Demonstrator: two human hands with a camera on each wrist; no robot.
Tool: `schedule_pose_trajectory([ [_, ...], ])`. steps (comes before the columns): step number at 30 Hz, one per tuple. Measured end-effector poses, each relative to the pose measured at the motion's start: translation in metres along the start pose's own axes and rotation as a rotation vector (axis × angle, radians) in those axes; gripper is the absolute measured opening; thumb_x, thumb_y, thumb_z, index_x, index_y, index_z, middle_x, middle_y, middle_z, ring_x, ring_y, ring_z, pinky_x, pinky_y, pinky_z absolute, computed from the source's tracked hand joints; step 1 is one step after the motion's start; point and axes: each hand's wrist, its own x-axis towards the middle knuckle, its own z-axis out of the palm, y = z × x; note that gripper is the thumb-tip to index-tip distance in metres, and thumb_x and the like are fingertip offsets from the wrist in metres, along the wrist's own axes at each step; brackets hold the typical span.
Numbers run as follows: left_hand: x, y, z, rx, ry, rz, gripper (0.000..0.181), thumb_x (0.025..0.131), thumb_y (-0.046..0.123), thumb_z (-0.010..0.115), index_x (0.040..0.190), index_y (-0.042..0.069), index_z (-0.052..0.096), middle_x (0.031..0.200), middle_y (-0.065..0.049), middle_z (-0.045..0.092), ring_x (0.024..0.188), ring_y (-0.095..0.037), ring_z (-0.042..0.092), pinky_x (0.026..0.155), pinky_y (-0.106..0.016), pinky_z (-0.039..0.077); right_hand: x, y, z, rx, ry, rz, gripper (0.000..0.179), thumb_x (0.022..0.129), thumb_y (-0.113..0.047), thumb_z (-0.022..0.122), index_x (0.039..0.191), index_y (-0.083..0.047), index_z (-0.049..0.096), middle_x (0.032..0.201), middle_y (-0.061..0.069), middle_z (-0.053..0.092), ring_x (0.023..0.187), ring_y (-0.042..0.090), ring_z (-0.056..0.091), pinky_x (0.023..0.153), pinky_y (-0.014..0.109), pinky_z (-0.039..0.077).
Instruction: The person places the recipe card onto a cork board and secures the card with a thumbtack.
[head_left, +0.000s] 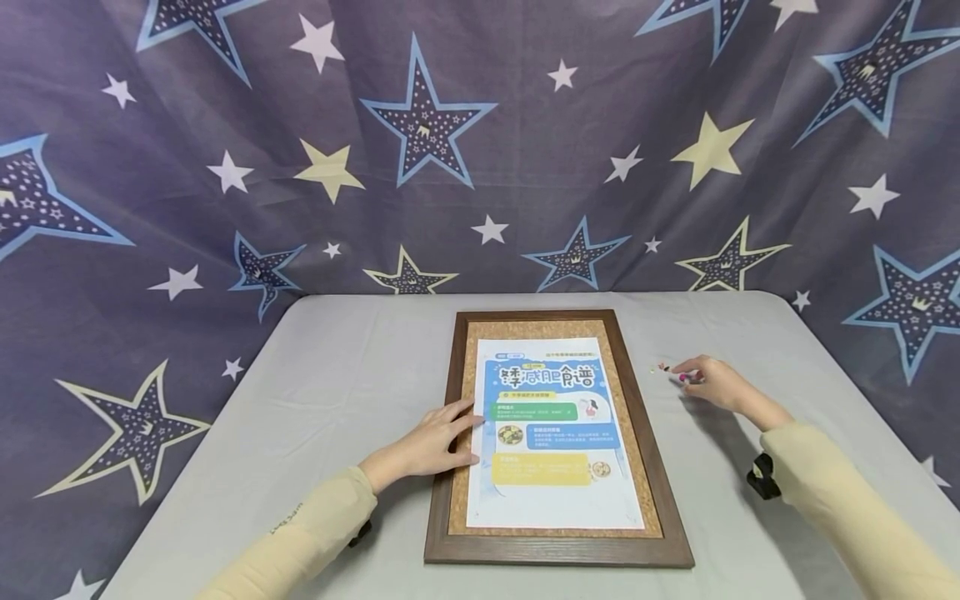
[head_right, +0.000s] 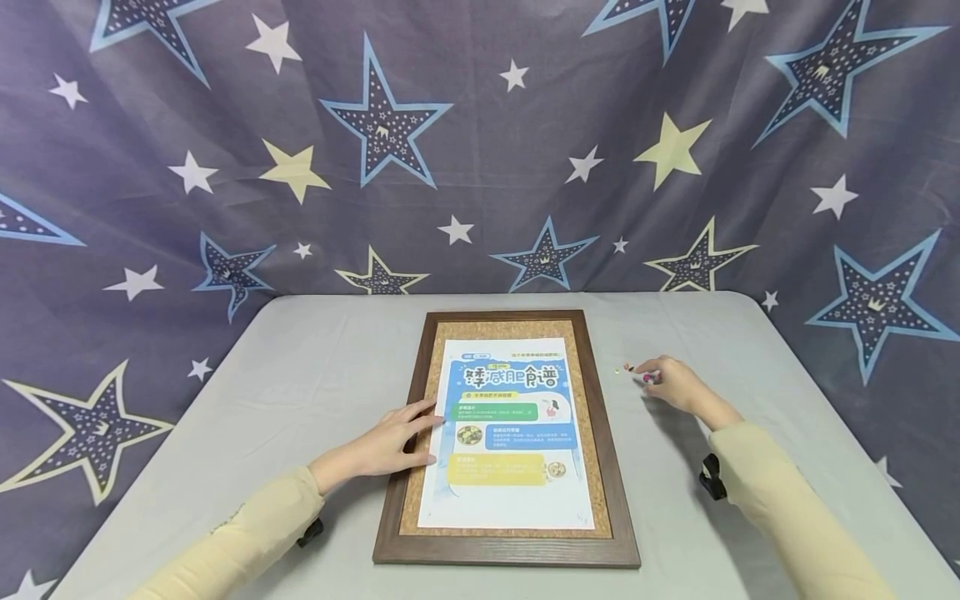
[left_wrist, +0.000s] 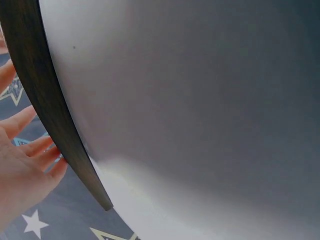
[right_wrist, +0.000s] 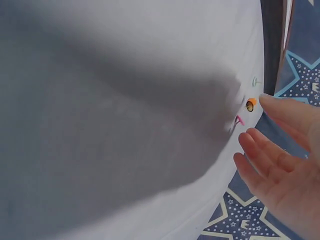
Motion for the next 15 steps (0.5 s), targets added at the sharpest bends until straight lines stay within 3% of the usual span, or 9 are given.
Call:
schedule_pose_trajectory([
  [9, -0.001, -0.001, 0.0, 0.027, -0.016, 0.022, 0.057, 0.085, 0.038, 0.056, 0.131, 0.006, 0.042, 0.143, -0.018, 0.022, 0.13, -0.033, 0.02, 0.101, -0.05, 0.02, 0.003, 0.006, 0.001, -0.023, -0.027, 0.067, 0.025, 0.077, 0.003, 0.058, 0.099, 0.014, 0.058, 0.091, 0.028, 0.059, 0.073, 0.032, 0.059, 0.064, 0.041, 0.048],
  [15, -0.001, 0.0, -0.001, 0.028, -0.027, 0.021, 0.057, 0.086, 0.037, 0.055, 0.131, 0.006, 0.042, 0.142, -0.017, 0.024, 0.13, -0.033, 0.02, 0.102, -0.05, 0.019, 0.007, 0.012, 0.003, -0.035, 0.005, 0.08, 0.024, 0.079, 0.001, 0.057, 0.097, 0.016, 0.059, 0.084, 0.025, 0.062, 0.073, 0.033, 0.059, 0.066, 0.044, 0.046],
])
